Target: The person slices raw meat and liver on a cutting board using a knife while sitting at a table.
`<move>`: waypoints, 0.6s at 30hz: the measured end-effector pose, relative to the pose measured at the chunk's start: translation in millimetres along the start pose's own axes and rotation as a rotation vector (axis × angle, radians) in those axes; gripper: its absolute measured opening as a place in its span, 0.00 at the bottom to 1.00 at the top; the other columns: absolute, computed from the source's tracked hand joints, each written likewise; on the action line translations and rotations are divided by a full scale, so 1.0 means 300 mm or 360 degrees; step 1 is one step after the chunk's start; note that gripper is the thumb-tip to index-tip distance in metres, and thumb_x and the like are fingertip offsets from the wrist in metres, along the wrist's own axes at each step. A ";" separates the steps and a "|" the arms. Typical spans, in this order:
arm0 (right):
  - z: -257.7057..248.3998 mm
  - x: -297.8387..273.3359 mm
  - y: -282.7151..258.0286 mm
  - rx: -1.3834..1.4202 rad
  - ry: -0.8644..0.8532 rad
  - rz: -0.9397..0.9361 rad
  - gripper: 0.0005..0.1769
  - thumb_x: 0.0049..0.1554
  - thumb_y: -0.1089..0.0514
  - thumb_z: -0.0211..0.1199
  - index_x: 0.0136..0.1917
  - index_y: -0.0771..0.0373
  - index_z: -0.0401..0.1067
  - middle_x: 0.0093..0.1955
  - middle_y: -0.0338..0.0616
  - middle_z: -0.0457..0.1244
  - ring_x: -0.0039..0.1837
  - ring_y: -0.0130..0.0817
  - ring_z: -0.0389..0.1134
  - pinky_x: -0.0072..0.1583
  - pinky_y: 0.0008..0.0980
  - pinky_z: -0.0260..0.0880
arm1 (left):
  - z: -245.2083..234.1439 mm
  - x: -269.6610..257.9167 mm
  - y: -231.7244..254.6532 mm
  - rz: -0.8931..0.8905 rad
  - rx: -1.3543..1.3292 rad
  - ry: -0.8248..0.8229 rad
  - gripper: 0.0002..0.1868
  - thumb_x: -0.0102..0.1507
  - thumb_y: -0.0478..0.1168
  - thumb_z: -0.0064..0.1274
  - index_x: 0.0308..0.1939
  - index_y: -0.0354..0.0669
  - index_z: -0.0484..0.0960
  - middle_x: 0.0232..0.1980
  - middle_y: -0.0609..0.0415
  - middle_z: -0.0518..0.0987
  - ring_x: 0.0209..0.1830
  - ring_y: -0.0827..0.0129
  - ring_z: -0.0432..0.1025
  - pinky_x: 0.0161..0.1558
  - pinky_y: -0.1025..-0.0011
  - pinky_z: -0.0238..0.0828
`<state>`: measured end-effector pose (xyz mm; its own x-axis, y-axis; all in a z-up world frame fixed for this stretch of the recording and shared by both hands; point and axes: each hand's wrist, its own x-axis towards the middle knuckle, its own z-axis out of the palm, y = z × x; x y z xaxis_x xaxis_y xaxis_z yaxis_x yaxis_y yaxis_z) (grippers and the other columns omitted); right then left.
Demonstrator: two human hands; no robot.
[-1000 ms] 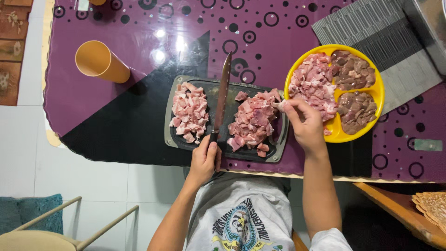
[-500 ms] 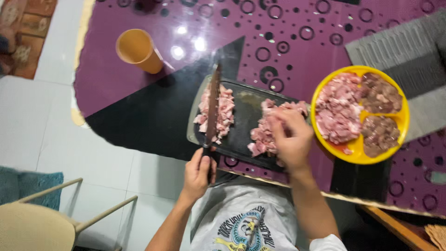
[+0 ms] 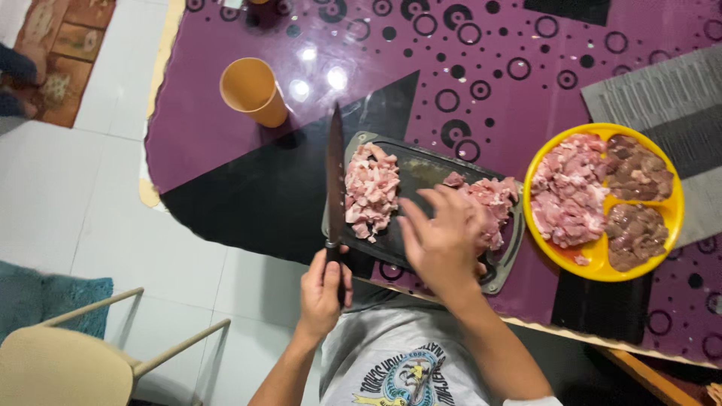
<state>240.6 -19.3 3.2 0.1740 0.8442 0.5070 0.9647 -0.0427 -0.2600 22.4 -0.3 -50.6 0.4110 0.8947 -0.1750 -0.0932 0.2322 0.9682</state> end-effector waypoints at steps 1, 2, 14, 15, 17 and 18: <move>-0.024 -0.030 0.040 -0.0010 -0.0001 0.0114 0.16 0.54 0.54 0.71 0.56 0.52 0.79 0.60 0.41 0.65 0.69 0.43 0.61 0.70 0.52 0.49 | 0.011 -0.001 -0.011 -0.0001 -0.0003 -0.0013 0.18 0.74 0.42 0.36 0.59 0.33 0.72 0.26 0.58 0.72 0.17 0.78 0.64 0.20 0.77 0.62; -0.052 -0.065 0.090 -0.0019 -0.0008 0.0229 0.15 0.54 0.54 0.71 0.56 0.51 0.79 0.60 0.40 0.65 0.69 0.42 0.61 0.70 0.51 0.49 | 0.024 -0.008 -0.020 -0.0025 0.0122 -0.0082 0.18 0.73 0.42 0.37 0.60 0.34 0.73 0.23 0.59 0.71 0.16 0.79 0.64 0.19 0.78 0.61; -0.028 -0.272 0.388 0.0006 0.0070 0.0488 0.14 0.59 0.49 0.72 0.56 0.54 0.81 0.62 0.36 0.67 0.73 0.44 0.60 0.75 0.48 0.51 | 0.236 0.019 0.002 0.0003 0.0868 -0.0393 0.21 0.69 0.43 0.48 0.64 0.38 0.71 0.29 0.42 0.79 0.28 0.55 0.78 0.35 0.64 0.73; -0.027 -0.262 0.385 0.0017 0.0057 0.0507 0.14 0.58 0.49 0.73 0.55 0.55 0.81 0.63 0.38 0.67 0.73 0.44 0.60 0.74 0.49 0.50 | 0.249 0.022 0.004 0.0060 0.0883 -0.0388 0.20 0.69 0.42 0.48 0.64 0.38 0.71 0.32 0.41 0.81 0.31 0.53 0.80 0.37 0.64 0.74; -0.035 -0.243 0.386 0.0029 0.0048 0.0528 0.15 0.57 0.48 0.73 0.54 0.55 0.81 0.63 0.39 0.66 0.73 0.45 0.60 0.73 0.49 0.50 | 0.270 0.025 0.004 0.0110 0.0901 -0.0400 0.20 0.69 0.42 0.48 0.64 0.38 0.71 0.34 0.40 0.82 0.35 0.50 0.81 0.38 0.63 0.74; -0.038 -0.235 0.385 0.0021 0.0037 0.0514 0.15 0.56 0.48 0.73 0.53 0.56 0.81 0.64 0.40 0.65 0.73 0.46 0.59 0.73 0.50 0.49 | 0.276 0.025 0.001 0.0157 0.0918 -0.0408 0.20 0.69 0.42 0.48 0.64 0.38 0.71 0.36 0.39 0.83 0.38 0.47 0.81 0.40 0.62 0.75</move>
<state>342.1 -89.8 -53.2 0.4751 0.7757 0.4154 0.8563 -0.2990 -0.4211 100.5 -25.1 -36.7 0.6359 0.7652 -0.1009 0.3320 -0.1532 0.9308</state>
